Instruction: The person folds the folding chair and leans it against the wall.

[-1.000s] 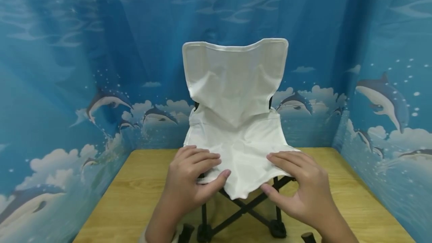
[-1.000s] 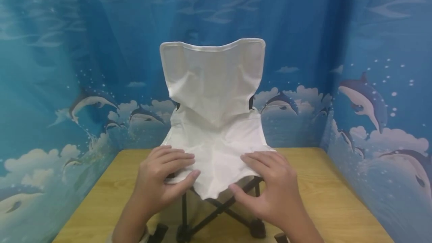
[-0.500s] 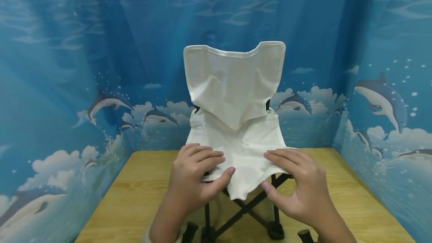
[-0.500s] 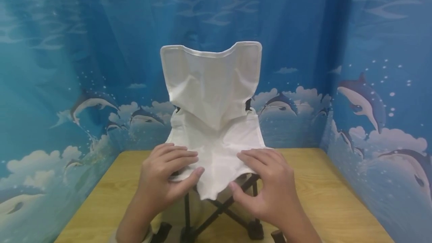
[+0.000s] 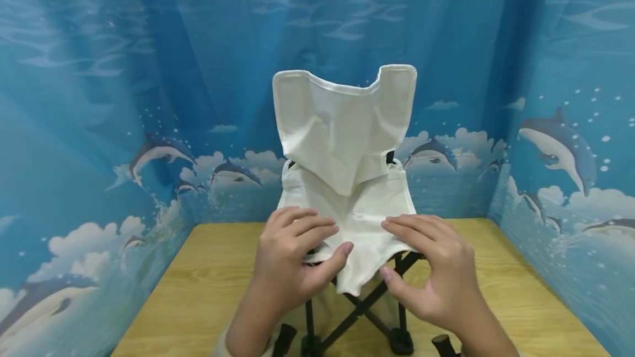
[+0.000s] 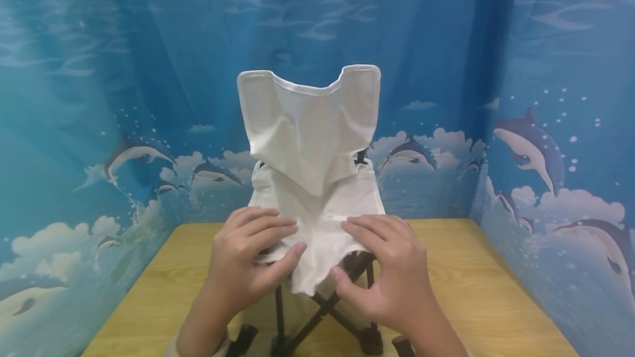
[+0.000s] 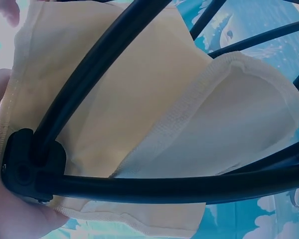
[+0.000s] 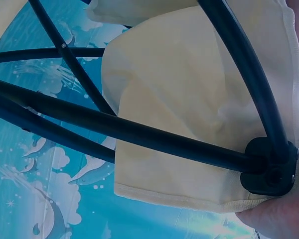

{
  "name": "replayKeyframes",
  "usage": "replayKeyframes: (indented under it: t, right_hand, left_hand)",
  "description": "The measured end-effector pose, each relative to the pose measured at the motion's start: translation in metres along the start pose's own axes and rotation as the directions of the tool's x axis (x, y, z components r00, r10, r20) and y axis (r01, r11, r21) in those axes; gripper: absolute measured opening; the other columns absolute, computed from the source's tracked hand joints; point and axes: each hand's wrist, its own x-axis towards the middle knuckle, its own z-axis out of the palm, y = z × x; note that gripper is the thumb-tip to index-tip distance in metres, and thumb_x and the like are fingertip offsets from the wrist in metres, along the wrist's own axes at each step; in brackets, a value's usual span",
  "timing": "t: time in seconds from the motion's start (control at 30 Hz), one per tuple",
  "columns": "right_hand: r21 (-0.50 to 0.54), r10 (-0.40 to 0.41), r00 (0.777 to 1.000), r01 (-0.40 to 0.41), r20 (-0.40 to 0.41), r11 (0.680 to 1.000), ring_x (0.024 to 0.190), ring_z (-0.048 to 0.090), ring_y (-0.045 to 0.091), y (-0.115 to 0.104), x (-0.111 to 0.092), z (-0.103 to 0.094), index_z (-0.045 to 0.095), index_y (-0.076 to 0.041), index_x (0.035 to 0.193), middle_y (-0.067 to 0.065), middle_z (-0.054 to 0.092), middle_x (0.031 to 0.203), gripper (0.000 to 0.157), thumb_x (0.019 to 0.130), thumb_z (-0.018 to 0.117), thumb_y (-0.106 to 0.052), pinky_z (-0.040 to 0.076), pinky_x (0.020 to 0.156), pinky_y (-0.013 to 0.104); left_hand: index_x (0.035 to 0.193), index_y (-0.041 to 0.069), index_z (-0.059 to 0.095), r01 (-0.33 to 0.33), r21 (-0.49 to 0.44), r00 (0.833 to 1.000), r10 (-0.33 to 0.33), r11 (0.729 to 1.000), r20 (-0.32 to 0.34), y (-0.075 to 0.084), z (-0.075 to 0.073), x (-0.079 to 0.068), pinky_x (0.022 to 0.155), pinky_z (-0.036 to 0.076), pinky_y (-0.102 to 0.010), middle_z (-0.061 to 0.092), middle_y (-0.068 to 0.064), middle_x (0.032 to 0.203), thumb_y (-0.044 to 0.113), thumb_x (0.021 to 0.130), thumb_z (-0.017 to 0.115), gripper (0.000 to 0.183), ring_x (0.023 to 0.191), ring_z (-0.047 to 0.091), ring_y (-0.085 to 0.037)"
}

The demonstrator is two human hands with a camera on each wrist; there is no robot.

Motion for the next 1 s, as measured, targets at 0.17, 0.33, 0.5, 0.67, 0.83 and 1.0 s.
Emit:
replayKeyframes:
  t: [0.17,0.33,0.5,0.67,0.83,1.0]
  right_hand:
    - [0.033,-0.010,0.999,0.011,-0.033,0.999,0.109,0.072,0.026,-0.003,0.002,0.002,0.080,-0.023,0.123,-0.001,0.079,0.121,0.048,0.079,0.080,-0.040,0.051,0.095,0.032]
    - [0.053,-0.019,0.998,0.022,-0.055,0.998,0.109,0.072,0.027,-0.005,0.005,0.003,0.081,-0.020,0.121,0.001,0.079,0.120,0.046,0.081,0.079,-0.042,0.050,0.097,0.030]
    - [0.056,-0.024,0.998,0.028,-0.066,0.998,0.108,0.072,0.027,-0.008,0.006,0.005,0.081,-0.020,0.119,0.001,0.079,0.118,0.044,0.080,0.078,-0.040,0.050,0.097,0.031]
    - [0.079,-0.033,0.996,0.040,-0.086,0.996,0.108,0.072,0.028,-0.012,0.008,0.007,0.082,-0.018,0.118,0.003,0.080,0.118,0.043,0.082,0.077,-0.040,0.049,0.099,0.030]
    - [0.080,-0.044,0.994,0.052,-0.101,0.995,0.107,0.072,0.029,-0.016,0.011,0.009,0.082,-0.018,0.116,0.004,0.080,0.118,0.041,0.084,0.076,-0.042,0.049,0.100,0.032]
    - [0.076,-0.045,0.993,0.053,-0.106,0.996,0.107,0.072,0.029,-0.021,0.013,0.011,0.082,-0.018,0.115,0.004,0.080,0.117,0.041,0.084,0.075,-0.043,0.049,0.099,0.034]
  left_hand:
    - [0.103,0.020,0.086,-0.012,-0.005,0.999,0.011,1.000,-0.031,0.004,0.001,0.003,0.097,0.057,-0.047,0.083,0.006,0.101,0.046,0.094,0.076,0.029,0.106,0.075,-0.020]
    - [0.099,0.020,0.086,-0.011,-0.022,0.999,0.010,1.000,-0.044,0.006,0.002,0.008,0.100,0.056,-0.046,0.083,0.005,0.100,0.045,0.095,0.076,0.028,0.108,0.075,-0.020]
    - [0.095,0.019,0.086,-0.033,-0.039,0.997,0.030,0.999,-0.075,0.007,0.004,0.010,0.098,0.057,-0.046,0.083,0.004,0.097,0.043,0.096,0.075,0.027,0.106,0.075,-0.021]
    - [0.097,0.017,0.086,-0.050,-0.040,0.993,0.045,0.998,-0.110,0.007,0.006,0.012,0.096,0.058,-0.046,0.083,0.003,0.098,0.044,0.098,0.072,0.031,0.104,0.076,-0.022]
    - [0.101,0.016,0.086,-0.051,-0.034,0.991,0.046,0.998,-0.128,0.008,0.006,0.014,0.095,0.058,-0.047,0.083,0.002,0.099,0.045,0.100,0.068,0.034,0.103,0.076,-0.024]
    - [0.097,0.016,0.086,-0.048,-0.036,0.991,0.043,0.998,-0.128,0.009,0.007,0.016,0.095,0.058,-0.047,0.083,0.002,0.096,0.044,0.100,0.069,0.033,0.102,0.076,-0.023]
